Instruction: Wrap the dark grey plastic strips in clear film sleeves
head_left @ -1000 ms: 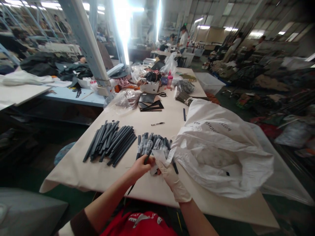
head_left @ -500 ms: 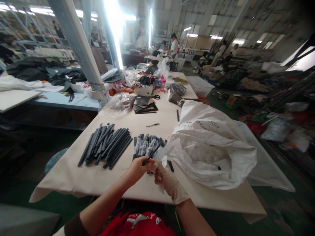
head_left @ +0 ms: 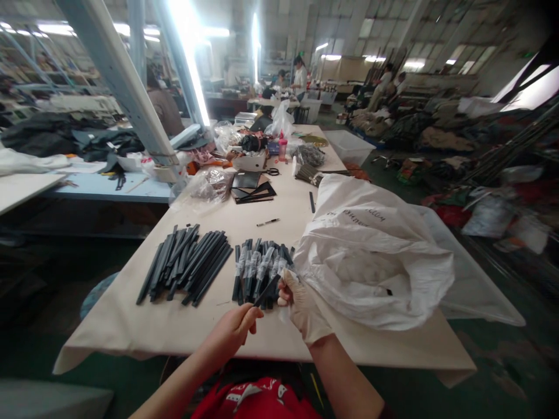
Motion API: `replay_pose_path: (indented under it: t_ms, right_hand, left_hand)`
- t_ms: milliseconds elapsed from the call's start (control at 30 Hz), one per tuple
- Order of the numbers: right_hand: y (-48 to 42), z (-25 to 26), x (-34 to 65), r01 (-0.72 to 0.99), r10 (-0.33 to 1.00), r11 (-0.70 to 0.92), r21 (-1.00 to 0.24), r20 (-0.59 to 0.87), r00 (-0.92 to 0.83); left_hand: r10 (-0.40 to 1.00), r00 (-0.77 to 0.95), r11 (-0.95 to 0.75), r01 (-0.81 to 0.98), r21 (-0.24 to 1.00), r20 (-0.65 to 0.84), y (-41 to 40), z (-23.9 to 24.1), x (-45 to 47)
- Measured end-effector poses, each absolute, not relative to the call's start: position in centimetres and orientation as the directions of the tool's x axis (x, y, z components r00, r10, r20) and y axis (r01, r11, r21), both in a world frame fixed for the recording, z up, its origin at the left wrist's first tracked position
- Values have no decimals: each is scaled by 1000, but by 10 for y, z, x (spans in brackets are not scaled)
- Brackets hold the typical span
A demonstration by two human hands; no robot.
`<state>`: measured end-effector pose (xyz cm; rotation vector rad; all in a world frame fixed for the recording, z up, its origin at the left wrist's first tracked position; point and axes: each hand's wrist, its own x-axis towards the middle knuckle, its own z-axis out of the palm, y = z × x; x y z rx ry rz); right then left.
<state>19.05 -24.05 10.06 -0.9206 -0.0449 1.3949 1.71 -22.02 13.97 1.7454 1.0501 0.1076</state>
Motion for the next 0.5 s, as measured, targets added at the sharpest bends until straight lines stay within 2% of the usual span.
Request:
replay_pose_path:
  t_ms: [100,233,367,500]
  right_hand:
    - [-238,101,188,-765,832,-59,-641,-455,318]
    - [-242,102,183,-566,854,-3,-824,-296,427]
    - [-249,101,180,-375,898,-86,-923,-235,373]
    - [-252,102,189,-270,933,-145,-952,-222,282]
  left_hand:
    - [680,589,-12,604,797,-437,-225,134,22]
    - [648,583,124,555,823,-491,-223,131,28]
    - [581,604,270,490,829,-546,-217,134,30]
    - [510,636,299,501,812,-579,-212,138,25]
